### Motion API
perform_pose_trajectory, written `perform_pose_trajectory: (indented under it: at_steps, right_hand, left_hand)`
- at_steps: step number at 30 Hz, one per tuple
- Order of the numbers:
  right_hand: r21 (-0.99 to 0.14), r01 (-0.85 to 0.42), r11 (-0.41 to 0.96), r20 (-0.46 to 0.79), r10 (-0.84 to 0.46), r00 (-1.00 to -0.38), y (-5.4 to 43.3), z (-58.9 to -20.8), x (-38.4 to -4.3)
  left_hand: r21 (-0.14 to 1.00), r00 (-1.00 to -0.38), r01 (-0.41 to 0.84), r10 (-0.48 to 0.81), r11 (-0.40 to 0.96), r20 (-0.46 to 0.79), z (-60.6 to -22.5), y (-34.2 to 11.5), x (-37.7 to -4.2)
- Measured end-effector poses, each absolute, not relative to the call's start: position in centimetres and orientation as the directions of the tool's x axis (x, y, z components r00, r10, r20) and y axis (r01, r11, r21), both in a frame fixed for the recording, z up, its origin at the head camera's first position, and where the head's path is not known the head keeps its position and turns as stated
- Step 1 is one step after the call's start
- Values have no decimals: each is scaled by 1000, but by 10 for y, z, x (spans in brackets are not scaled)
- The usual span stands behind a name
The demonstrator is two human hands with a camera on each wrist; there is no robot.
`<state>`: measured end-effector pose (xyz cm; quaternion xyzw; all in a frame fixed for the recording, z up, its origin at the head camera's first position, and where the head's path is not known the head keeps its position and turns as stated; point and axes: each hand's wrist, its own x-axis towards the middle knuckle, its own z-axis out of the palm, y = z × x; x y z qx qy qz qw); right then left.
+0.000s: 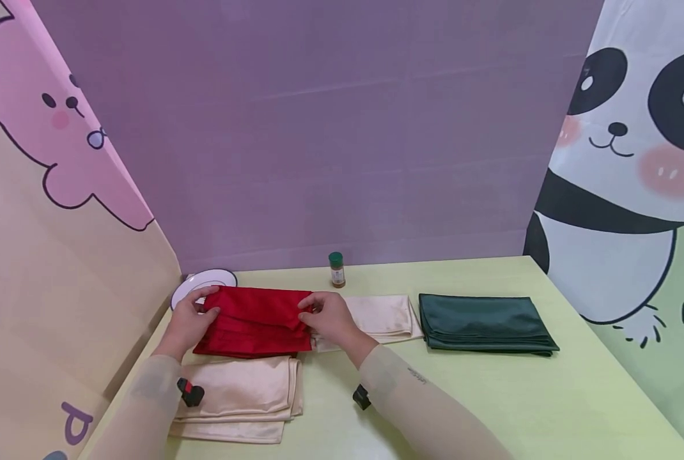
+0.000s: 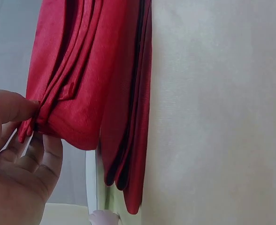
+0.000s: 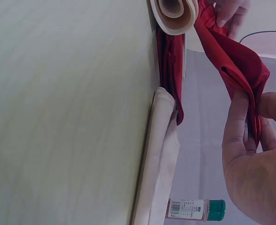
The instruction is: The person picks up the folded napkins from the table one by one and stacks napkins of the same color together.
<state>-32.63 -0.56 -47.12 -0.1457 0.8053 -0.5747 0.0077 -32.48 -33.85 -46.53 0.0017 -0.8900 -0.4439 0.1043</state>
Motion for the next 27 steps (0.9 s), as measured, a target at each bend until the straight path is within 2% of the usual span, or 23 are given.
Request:
perform_pose_trajectory:
  at_steps: [12,27]
  right_hand:
    - [-951,-150,271,75,-270,-960,-19,-483,-336]
    - [-936,-163,313,50,-340,-939,-27,-491,-341]
  left_hand:
    - [730,-986,-19,-135,683,101,-467,-342,-331]
    - [724,-983,-10,-138,689,118,-478,-351,-336]
